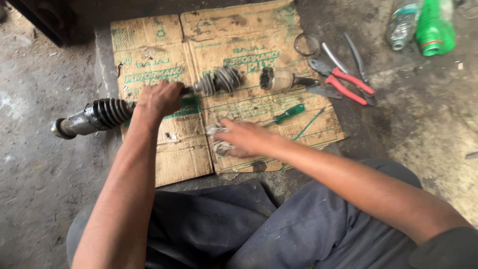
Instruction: The person disassembles a CV axle assembly by removing metal clips, sliding off the rubber boots, and separating the inner joint components using a screwdriver.
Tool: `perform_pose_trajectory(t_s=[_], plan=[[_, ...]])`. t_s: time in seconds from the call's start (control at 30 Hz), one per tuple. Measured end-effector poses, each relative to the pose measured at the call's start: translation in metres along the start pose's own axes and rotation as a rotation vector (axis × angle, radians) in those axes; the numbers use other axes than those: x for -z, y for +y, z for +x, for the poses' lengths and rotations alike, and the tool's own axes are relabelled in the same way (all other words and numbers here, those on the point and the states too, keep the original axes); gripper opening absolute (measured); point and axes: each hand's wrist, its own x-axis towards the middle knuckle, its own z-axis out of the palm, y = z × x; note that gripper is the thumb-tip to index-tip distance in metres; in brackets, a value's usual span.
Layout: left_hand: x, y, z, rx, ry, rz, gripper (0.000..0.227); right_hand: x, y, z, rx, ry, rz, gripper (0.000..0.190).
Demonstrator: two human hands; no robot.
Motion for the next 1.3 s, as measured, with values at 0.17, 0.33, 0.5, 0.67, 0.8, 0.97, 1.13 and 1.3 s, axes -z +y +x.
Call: perform_pose_trajectory(t_s=[0.17, 0.33, 0.5, 0.67, 0.8, 0.97, 1.13, 1.3], plan=[[0.030, 0.010, -0.004, -0.024, 0.189, -0.058, 0.032, 0.011, 0.025, 0.001, -0.021, -0.157, 0.181, 0.062], [0.048, 0.056, 0.021, -0.077, 0.223, -0.227, 0.035, 0.013, 0.011, 0.008, -0.029, -0.169, 0.050, 0.058], [0.015, 0.090, 0.068, -0.137, 0.203, -0.117, 0.026, 0.015, 0.011, 0.005, -0.071, -0.175, -0.013, 0.061], [0.007, 0.056, 0.071, -0.191, 0.347, -0.245, 0.031, 0.011, 0.012, 0.001, -0.067, -0.133, -0.021, 0.060], [0.043, 0.008, 0.021, 0.053, 0.040, 0.020, 0.062, 0.018, 0.013, 0.001, -0.056, -0.129, -0.012, 0.061], [0.029, -0.020, -0.012, 0.220, -0.086, 0.097, 0.131, 0.021, 0.009, 0.002, -0.097, -0.194, -0.036, 0.061], [0.003, -0.017, 0.002, 0.218, -0.048, 0.225, 0.138, 0.032, 0.014, 0.001, -0.006, -0.159, 0.101, 0.061], [-0.001, -0.022, 0.004, 0.177, 0.119, 0.135, 0.114, 0.077, 0.069, -0.009, -0.515, 0.058, -0.001, 0.050]])
